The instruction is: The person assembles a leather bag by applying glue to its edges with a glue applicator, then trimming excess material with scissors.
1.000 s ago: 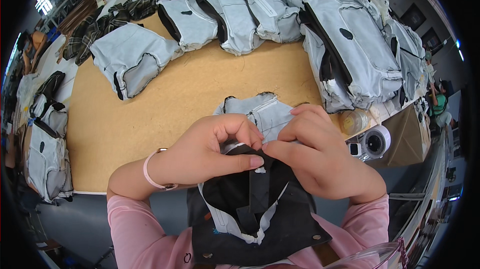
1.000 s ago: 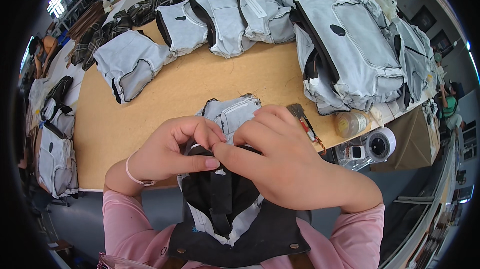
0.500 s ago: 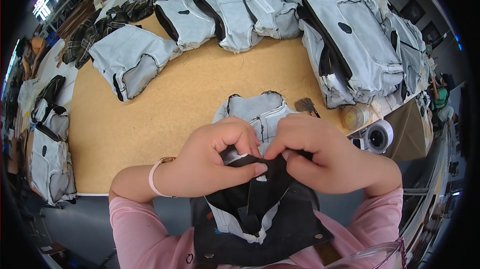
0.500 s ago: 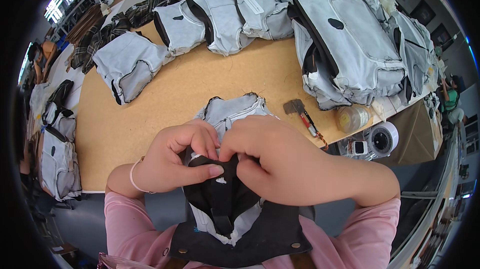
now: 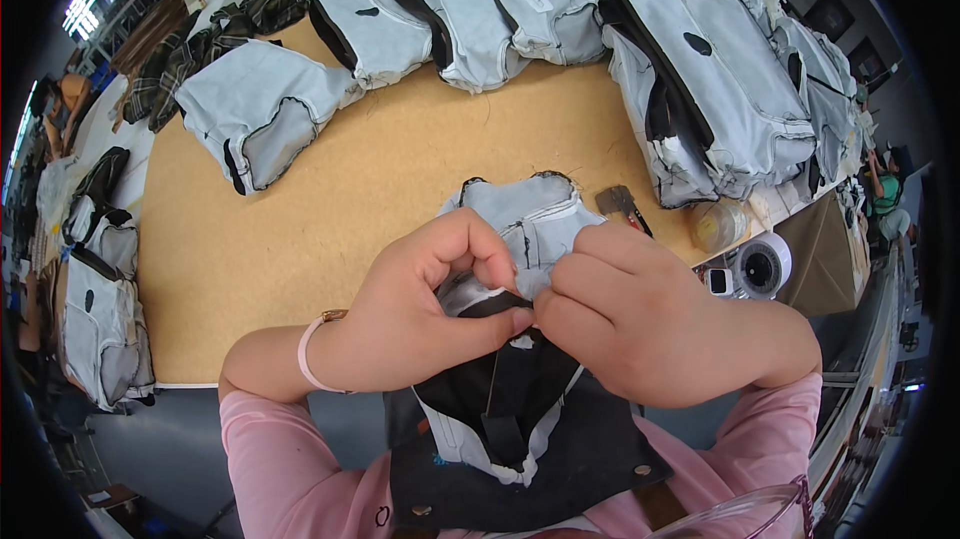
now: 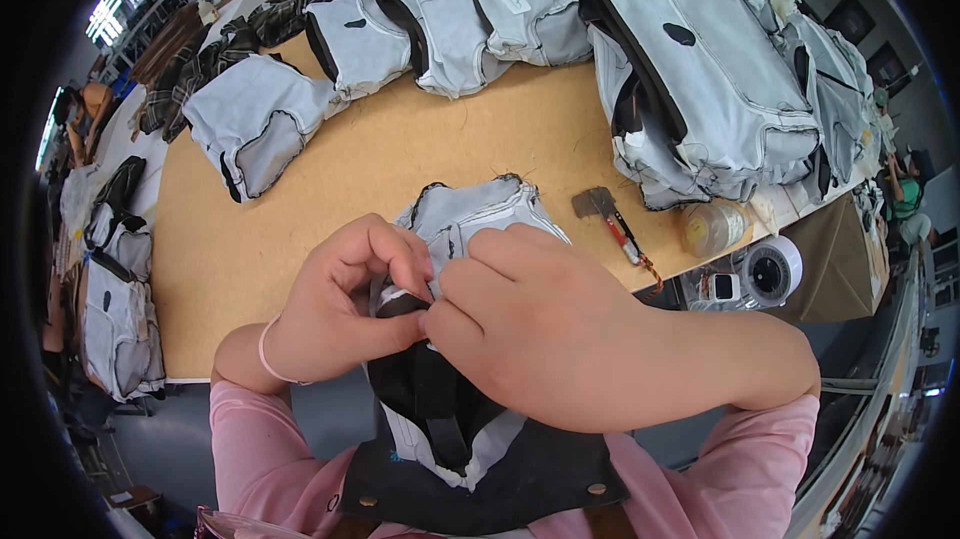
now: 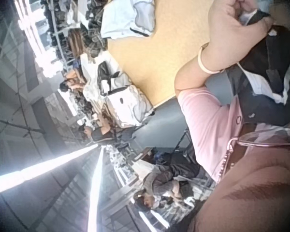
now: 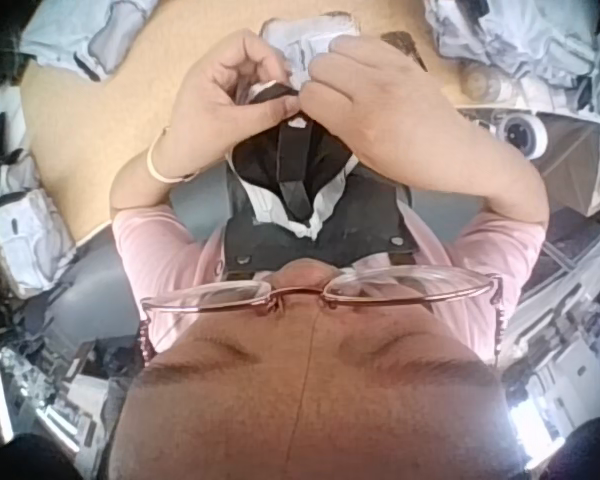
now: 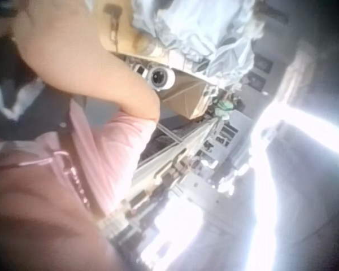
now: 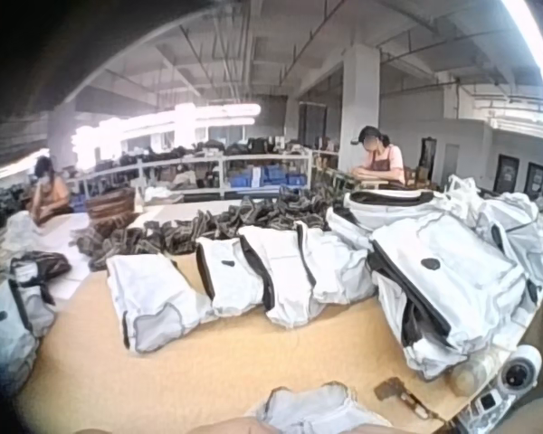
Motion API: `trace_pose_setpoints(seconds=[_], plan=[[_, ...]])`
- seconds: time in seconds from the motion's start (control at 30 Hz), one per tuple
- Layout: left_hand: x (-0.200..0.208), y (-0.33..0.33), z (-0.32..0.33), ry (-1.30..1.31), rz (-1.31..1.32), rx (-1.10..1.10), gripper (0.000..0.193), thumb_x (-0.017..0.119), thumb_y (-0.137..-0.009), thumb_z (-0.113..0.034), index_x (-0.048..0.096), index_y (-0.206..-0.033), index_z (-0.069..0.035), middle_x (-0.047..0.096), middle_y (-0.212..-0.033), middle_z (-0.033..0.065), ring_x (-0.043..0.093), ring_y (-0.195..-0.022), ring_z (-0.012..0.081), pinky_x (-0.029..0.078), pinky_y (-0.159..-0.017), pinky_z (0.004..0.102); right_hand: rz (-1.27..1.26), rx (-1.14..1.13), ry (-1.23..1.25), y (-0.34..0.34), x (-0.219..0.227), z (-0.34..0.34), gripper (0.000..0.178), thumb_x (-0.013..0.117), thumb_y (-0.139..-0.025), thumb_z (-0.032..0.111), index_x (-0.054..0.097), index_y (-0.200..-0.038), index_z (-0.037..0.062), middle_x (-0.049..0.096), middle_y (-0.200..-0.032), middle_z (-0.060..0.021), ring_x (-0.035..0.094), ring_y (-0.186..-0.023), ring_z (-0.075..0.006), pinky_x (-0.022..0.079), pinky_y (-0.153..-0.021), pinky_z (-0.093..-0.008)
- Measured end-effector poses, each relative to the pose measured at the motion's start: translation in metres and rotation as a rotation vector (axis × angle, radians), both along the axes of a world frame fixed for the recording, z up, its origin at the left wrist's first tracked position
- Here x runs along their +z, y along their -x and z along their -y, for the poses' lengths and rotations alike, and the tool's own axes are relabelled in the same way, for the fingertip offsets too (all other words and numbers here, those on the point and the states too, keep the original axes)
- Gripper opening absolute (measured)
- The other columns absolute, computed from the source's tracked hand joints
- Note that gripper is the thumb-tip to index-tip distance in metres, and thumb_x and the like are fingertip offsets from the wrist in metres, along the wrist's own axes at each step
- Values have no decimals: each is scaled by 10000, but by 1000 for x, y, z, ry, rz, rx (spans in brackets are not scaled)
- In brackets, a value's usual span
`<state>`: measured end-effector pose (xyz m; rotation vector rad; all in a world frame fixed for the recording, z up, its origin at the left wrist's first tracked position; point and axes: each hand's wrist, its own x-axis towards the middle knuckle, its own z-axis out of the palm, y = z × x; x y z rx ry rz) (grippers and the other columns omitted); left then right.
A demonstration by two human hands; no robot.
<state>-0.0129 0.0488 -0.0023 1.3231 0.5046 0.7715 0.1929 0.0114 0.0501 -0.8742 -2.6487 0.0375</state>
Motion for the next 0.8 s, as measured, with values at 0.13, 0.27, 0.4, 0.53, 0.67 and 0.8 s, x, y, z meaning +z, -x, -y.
trace_pose_setpoints(seconds=[0.13, 0.27, 0.4, 0.53, 0.67, 0.8], plan=[[3, 9, -3, -207, -102, -101, 326, 742, -729, 75, 574, -973, -62, 559, -981, 56, 558, -922, 137, 440, -811, 270, -194, 143, 522, -12, 1, -17, 135, 653, -733, 41, 576, -842, 20, 511, -804, -106, 519, -745, -289, 420, -646, -368], [6, 10, -13, -513, -148, -105, 293, 746, -745, 36, 623, -996, -49, 573, -949, 57, 562, -890, 160, 434, -790, 277, -200, 106, 779, -17, 1, -21, 149, 641, -826, 68, 563, -939, 13, 542, -897, -134, 545, -827, -332, 428, -699, -407], [9, 11, -15, -695, -284, -76, 219, 742, -754, -10, 656, -949, -59, 602, -909, 48, 552, -879, 198, 429, -770, 302, -168, -33, 517, -13, 5, -3, 225, 640, -802, 39, 555, -1008, 17, 529, -903, -137, 548, -798, -330, 427, -701, -409], [6, 9, -17, -632, -264, -82, 210, 756, -746, -32, 662, -928, -78, 615, -897, 31, 543, -897, 211, 426, -789, 320, -248, -80, 324, -18, -1, 3, 292, 629, -754, -19, 565, -1037, 18, 519, -893, -129, 550, -762, -325, 439, -655, -399], [2, 5, -15, -683, -220, -75, 215, 766, -737, -39, 661, -920, -84, 613, -896, 30, 542, -896, 217, 423, -801, 323, -185, -29, 244, -19, 5, 4, 284, 628, -713, -27, 591, -994, 4, 508, -868, -108, 550, -720, -279, 434, -585, -369], [-2, 3, -15, -775, -211, -45, 229, 761, -715, -21, 653, -905, -90, 613, -853, 33, 543, -876, 229, 430, -781, 329, -133, 6, 184, -20, 6, 1, 256, 629, -705, -22, 605, -959, -1, 498, -844, -93, 545, -674, -240, 418, -537, -348]])
